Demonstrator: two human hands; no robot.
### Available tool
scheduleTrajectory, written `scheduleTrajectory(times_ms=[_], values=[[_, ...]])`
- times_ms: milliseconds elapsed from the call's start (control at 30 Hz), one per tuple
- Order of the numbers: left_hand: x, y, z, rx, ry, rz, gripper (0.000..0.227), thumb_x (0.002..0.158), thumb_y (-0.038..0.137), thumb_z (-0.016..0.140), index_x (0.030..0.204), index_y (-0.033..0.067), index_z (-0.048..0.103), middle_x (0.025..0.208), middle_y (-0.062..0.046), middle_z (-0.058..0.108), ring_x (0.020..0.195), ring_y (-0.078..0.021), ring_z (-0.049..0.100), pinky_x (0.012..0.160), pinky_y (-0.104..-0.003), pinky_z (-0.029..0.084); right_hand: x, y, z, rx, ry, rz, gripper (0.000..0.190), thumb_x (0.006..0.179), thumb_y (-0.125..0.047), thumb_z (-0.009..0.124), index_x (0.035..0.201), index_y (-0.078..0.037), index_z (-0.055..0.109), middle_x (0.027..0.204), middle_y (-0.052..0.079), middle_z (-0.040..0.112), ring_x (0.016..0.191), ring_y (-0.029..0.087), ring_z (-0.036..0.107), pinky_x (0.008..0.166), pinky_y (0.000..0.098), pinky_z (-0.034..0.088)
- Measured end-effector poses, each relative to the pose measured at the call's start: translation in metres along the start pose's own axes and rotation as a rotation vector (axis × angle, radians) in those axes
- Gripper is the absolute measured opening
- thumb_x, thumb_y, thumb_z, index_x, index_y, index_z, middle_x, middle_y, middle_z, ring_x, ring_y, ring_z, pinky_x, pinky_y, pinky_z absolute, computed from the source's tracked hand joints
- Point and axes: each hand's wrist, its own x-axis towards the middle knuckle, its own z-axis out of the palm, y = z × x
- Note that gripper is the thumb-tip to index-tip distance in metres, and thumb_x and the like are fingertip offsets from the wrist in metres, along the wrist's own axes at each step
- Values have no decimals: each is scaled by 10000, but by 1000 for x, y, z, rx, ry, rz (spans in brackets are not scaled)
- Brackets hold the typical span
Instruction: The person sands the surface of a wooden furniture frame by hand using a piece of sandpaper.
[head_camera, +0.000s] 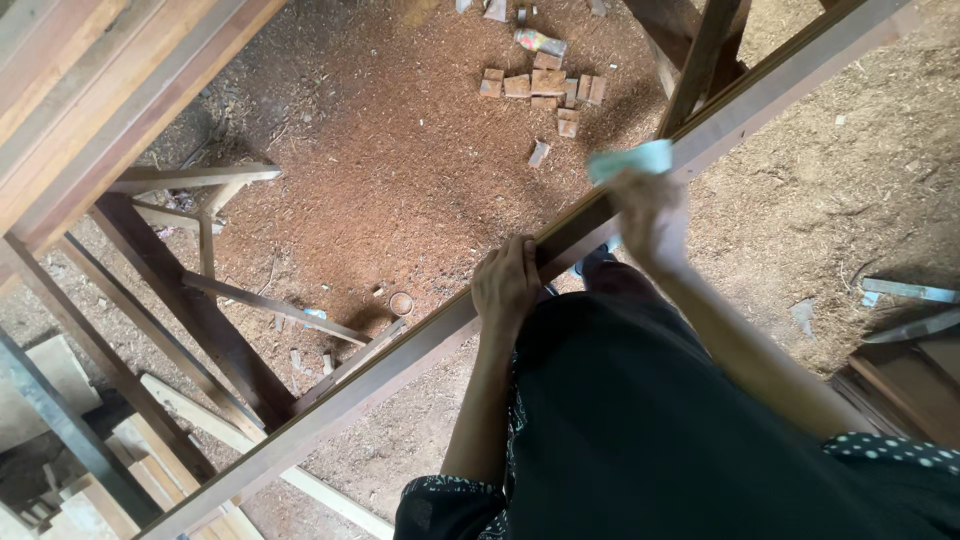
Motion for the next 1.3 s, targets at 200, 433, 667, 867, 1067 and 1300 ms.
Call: scheduleTrajectory(times_ms=[200,433,667,867,1067,1300], values=[[-3,-7,6,-10,9,32,377,1085,366,412,1081,150,721,960,-51,782,795,-234,715,731,-388,528,-11,-14,-2,-58,-24,-218,151,966,-8,658,1038,-80,768,1019,114,783,923,235,730,754,370,606],[-3,-9,16,13,70,40,369,1088,366,427,1046,159,729,1004,-52,786,829,-232,727,736,-374,547,-20,-38,1,-8,-55,-134,157,987,-74,613,1056,-88,753,1040,75,774,893,212,739,795,403,585],[-5,-4,14,39,108,69,366,1084,357,441,1056,126,723,1051,-88,782,853,-255,738,741,-393,543,15,3,-30,-40,11,-68,87,1034,-5,689,1001,-55,753,1078,104,781,949,229,750,882,412,578],[-3,-10,17,28,139,95,369,1083,350,428,1067,125,721,1045,-94,781,850,-267,733,731,-396,539,-18,-34,-2,49,-46,-338,214,995,53,588,1021,-98,738,1102,76,780,1024,204,765,968,407,613],[-3,-5,18,53,127,61,397,1088,372,432,974,118,714,974,-86,784,805,-256,729,716,-401,539,8,2,-21,-102,58,-220,105,1066,-39,688,1048,-99,772,1057,94,775,923,190,736,861,409,615],[-1,-3,12,22,99,35,392,1080,347,419,984,109,716,959,-90,780,763,-257,716,669,-385,537,-19,-22,-14,1,-50,-288,172,973,5,663,1093,-84,747,1124,69,773,1066,221,717,988,427,570]])
